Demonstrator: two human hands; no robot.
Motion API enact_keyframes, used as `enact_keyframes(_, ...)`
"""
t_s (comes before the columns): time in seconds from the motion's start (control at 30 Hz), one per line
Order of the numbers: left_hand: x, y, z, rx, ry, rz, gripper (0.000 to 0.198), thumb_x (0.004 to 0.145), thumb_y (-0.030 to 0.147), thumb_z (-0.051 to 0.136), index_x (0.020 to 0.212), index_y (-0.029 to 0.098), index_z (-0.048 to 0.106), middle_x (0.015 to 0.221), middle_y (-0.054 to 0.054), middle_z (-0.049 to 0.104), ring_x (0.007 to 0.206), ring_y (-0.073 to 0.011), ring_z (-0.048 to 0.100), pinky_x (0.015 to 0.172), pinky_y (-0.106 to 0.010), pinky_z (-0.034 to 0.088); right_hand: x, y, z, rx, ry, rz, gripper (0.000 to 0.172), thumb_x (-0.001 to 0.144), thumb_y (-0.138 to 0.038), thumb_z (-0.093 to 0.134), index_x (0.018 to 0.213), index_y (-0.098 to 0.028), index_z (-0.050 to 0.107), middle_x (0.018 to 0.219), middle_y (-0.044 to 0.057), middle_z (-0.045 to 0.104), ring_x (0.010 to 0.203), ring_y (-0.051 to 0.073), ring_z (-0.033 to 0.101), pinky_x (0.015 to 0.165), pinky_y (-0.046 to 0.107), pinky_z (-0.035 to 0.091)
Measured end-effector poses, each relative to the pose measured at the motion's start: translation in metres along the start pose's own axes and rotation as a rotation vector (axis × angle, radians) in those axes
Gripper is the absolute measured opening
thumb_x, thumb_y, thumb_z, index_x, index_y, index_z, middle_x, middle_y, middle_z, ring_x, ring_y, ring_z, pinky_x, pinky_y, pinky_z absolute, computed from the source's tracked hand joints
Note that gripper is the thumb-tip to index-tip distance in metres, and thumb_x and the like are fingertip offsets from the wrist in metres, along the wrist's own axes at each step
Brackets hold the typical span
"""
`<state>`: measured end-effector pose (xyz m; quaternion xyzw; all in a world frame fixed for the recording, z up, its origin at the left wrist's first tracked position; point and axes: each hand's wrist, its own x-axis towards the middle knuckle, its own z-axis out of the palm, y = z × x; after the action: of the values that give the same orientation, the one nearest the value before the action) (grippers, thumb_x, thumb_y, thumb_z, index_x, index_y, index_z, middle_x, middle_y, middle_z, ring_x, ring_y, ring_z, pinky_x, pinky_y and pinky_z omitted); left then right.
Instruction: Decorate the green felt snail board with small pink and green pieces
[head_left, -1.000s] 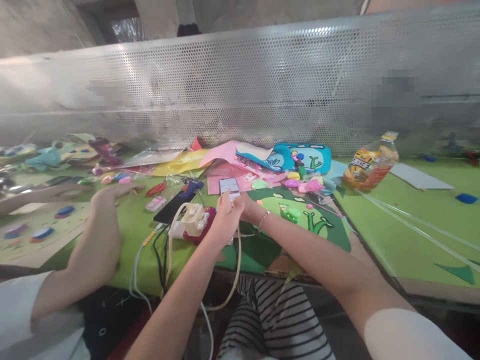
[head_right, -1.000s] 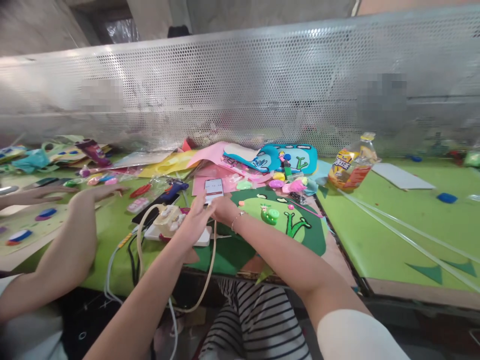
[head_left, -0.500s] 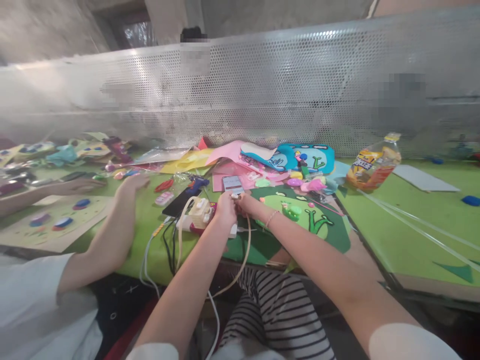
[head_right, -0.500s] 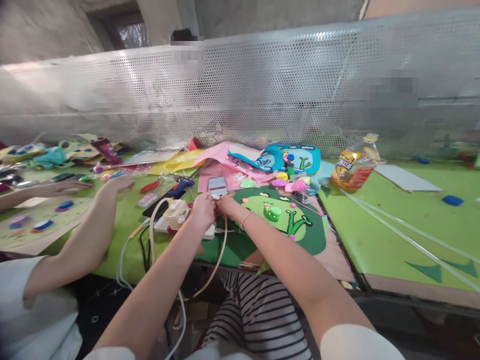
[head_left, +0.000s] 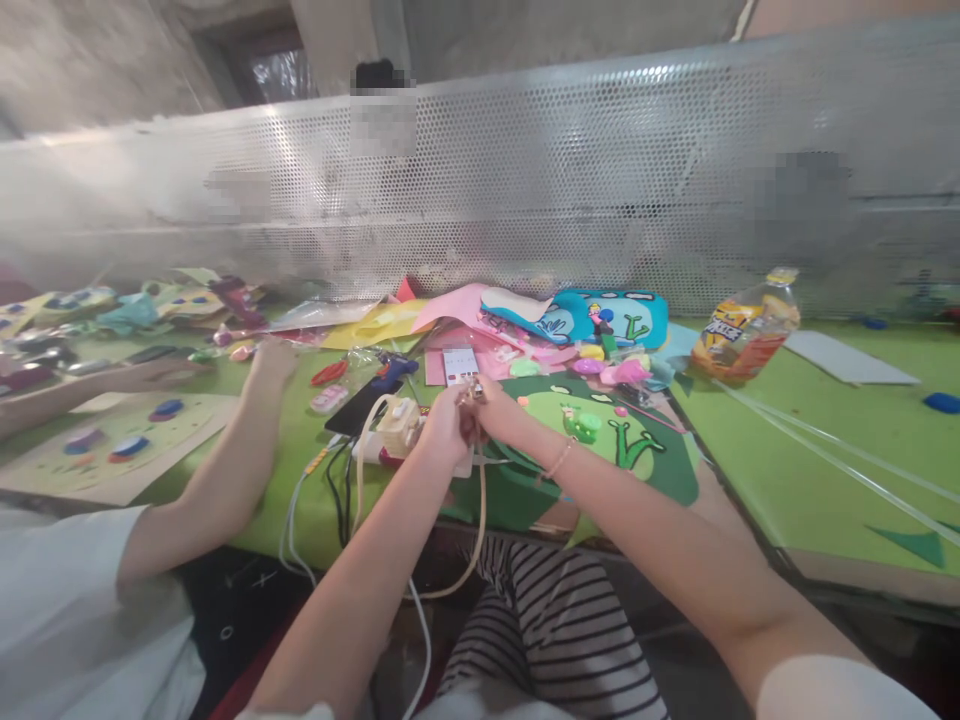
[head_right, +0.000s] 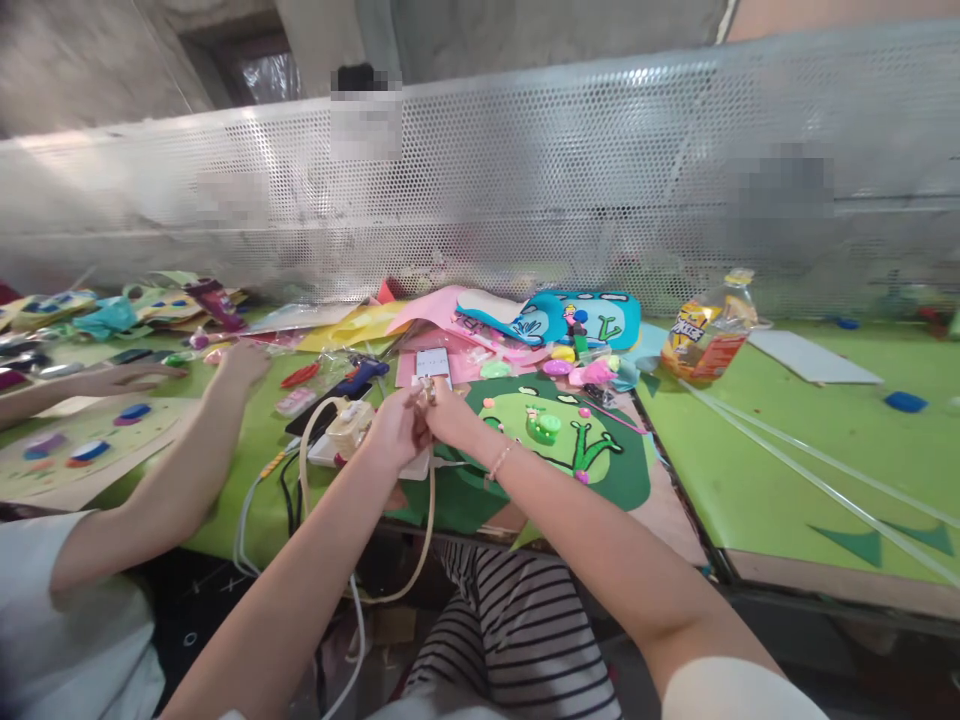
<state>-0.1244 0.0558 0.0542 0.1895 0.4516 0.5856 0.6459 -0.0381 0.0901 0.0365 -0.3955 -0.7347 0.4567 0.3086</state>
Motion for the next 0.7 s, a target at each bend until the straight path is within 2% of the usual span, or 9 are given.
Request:
enact_keyframes(0.1,-0.038,-0.016,-0.010,0.080,-0.131,0.052,0.011,0.080,0.027,0.057,0.084,0.017,0.055,0.056,0.003,0.052,0.040,-0.0085,0.047,0.042,-0.019,0.040,-0.023,-0.010,-0.007,-0.137,0.046,-0.202,0.031,0.083,-0.011,0.043,0.114,-0.017,0.042,0.075,0.000,0.060,0.062,0.013,0.057,0.057,0.024,0.045)
enact_keyframes(0.17,-0.064,-0.023,-0.020,0.202,-0.141,0.108,0.022,0.076,0.035,0.065,0.088,0.019,0.054,0.060,0.004,0.054,0.039,-0.0064,0.045,0.040,-0.018,0.039,-0.041,-0.021,-0.011,-0.242,0.074,-0.371,0.028,0.081,-0.012,0.049,0.109,-0.015,0.049,0.088,0.005,0.062,0.079,0.016,0.058,0.072,0.029,0.047)
enact_keyframes(0.27,-0.100,-0.017,-0.039,0.287,-0.138,0.172,0.027,0.071,0.038,0.071,0.082,0.017,0.058,0.058,0.005,0.050,0.034,0.0006,0.025,0.034,-0.012,0.019,-0.064,-0.035,-0.019,-0.288,-0.040,-0.452,0.026,0.087,-0.025,0.051,0.111,-0.014,0.055,0.102,0.010,0.061,0.088,0.017,0.057,0.080,0.032,0.046)
enact_keyframes(0.37,-0.126,0.011,-0.064,0.206,0.065,0.417,0.026,0.066,0.031,0.074,0.087,0.018,0.065,0.051,0.006,0.039,0.038,-0.0014,0.028,0.033,-0.011,0.022,-0.075,-0.033,-0.037,-0.276,-0.164,-0.436,0.024,0.090,-0.027,0.047,0.106,-0.018,0.061,0.100,0.007,0.064,0.084,0.015,0.058,0.076,0.028,0.047)
enact_keyframes(0.43,-0.133,0.035,-0.082,0.167,0.216,0.619,0.016,0.073,0.026,0.066,0.086,0.016,0.068,0.050,0.005,0.036,0.037,-0.0023,0.027,0.031,-0.011,0.023,-0.076,-0.023,-0.054,-0.308,-0.171,-0.425,0.020,0.089,-0.024,0.048,0.098,-0.017,0.065,0.092,0.006,0.066,0.081,0.014,0.059,0.074,0.027,0.047)
enact_keyframes(0.5,-0.131,0.056,-0.100,0.160,0.326,0.676,0.015,0.079,0.013,0.053,0.079,0.014,0.068,0.050,0.004,0.034,0.037,-0.0015,0.024,0.029,-0.009,0.022,-0.073,-0.008,-0.075,-0.330,-0.147,-0.374,0.021,0.088,-0.021,0.046,0.092,-0.017,0.067,0.088,0.005,0.067,0.079,0.014,0.060,0.071,0.025,0.047)
enact_keyframes(0.6,-0.117,0.075,-0.122,0.087,0.315,0.523,0.027,0.078,0.000,0.042,0.062,0.014,0.059,0.053,0.000,0.042,0.038,-0.0017,0.028,0.029,-0.008,0.026,-0.068,0.016,-0.107,-0.312,-0.051,-0.287,0.025,0.087,-0.027,0.046,0.096,-0.016,0.067,0.075,0.004,0.065,0.065,0.012,0.057,0.059,0.023,0.045)
enact_keyframes(0.67,-0.107,0.080,-0.132,0.052,0.291,0.492,0.029,0.075,-0.005,0.038,0.059,0.014,0.053,0.056,0.001,0.047,0.037,-0.0009,0.029,0.029,-0.006,0.028,-0.065,0.029,-0.126,-0.281,0.045,-0.273,0.028,0.087,-0.029,0.044,0.096,-0.014,0.066,0.064,0.002,0.060,0.057,0.012,0.054,0.053,0.023,0.042)
enact_keyframes(0.7,-0.102,0.081,-0.136,0.023,0.327,0.477,0.029,0.074,-0.007,0.038,0.060,0.014,0.052,0.057,0.000,0.050,0.038,-0.0007,0.031,0.030,-0.006,0.029,-0.065,0.035,-0.134,-0.274,0.099,-0.276,0.028,0.086,-0.028,0.044,0.095,-0.014,0.066,0.062,0.001,0.059,0.056,0.012,0.053,0.053,0.023,0.042)
